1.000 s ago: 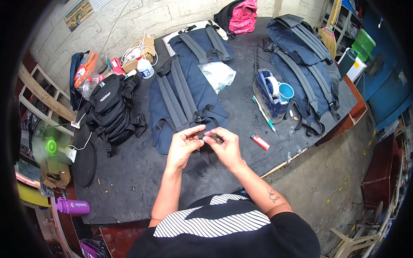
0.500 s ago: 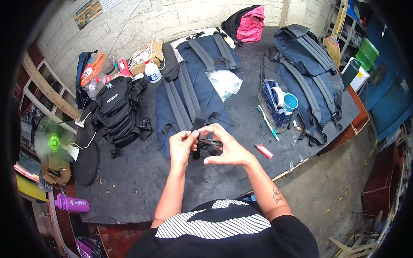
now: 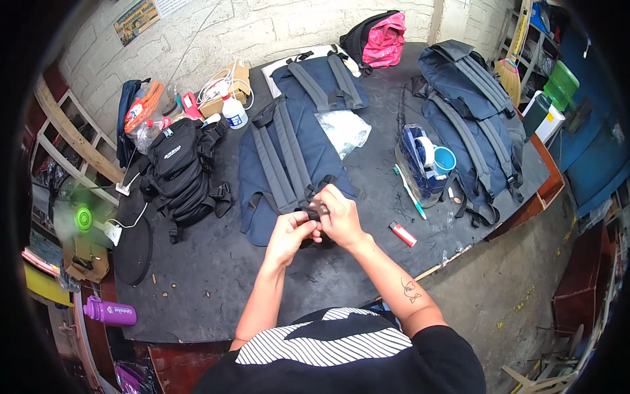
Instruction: Clean the backpack fabric with a toothbrush and inspect the plastic buckles and straps for quality control.
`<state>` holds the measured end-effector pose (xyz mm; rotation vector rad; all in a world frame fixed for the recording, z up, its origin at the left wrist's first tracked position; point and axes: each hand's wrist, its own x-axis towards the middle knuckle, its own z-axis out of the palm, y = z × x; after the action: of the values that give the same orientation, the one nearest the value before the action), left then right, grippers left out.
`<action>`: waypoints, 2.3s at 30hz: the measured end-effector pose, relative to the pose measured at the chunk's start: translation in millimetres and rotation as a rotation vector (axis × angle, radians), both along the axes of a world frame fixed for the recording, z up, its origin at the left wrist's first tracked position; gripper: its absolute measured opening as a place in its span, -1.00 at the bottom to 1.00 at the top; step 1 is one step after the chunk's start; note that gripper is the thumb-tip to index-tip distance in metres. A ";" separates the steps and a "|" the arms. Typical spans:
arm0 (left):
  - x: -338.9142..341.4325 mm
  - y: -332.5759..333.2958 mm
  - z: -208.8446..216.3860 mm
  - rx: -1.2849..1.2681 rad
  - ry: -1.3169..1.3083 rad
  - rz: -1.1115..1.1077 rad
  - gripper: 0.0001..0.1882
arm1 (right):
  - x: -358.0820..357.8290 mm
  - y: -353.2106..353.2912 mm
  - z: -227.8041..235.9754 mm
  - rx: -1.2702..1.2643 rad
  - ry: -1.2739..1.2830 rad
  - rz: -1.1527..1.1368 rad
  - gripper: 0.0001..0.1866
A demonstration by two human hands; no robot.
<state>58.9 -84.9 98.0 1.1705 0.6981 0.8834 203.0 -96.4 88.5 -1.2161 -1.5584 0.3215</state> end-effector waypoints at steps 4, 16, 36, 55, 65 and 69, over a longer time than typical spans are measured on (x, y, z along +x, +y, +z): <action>0.3 0.8 0.3 -0.026 0.035 0.065 -0.86 | 16.1 10.8 -11.6 -0.188 0.396 -0.090 -0.94; 6.5 -9.4 -6.4 0.176 0.316 0.028 -0.85 | 9.0 2.6 -21.3 -0.055 0.064 0.018 -0.86; -2.5 1.9 -23.0 0.120 -0.003 0.180 -0.81 | 16.8 -4.4 -6.6 -0.520 1.066 0.224 -0.79; 7.1 -4.9 -11.1 -0.038 -0.122 0.287 -0.88 | 2.8 -14.4 3.7 0.023 0.187 -0.011 -0.82; 11.3 -9.8 -1.6 -0.010 -0.158 0.267 -0.85 | 32.9 5.7 -24.6 -0.516 1.114 0.195 -0.82; 7.4 -6.0 -11.7 -0.007 -0.083 0.254 -0.91 | 23.1 -4.5 -3.9 -0.565 1.380 0.450 -0.74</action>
<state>66.3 -91.0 86.2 1.0469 0.7922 1.1346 226.1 -100.9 84.6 -0.6501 -0.4580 1.5791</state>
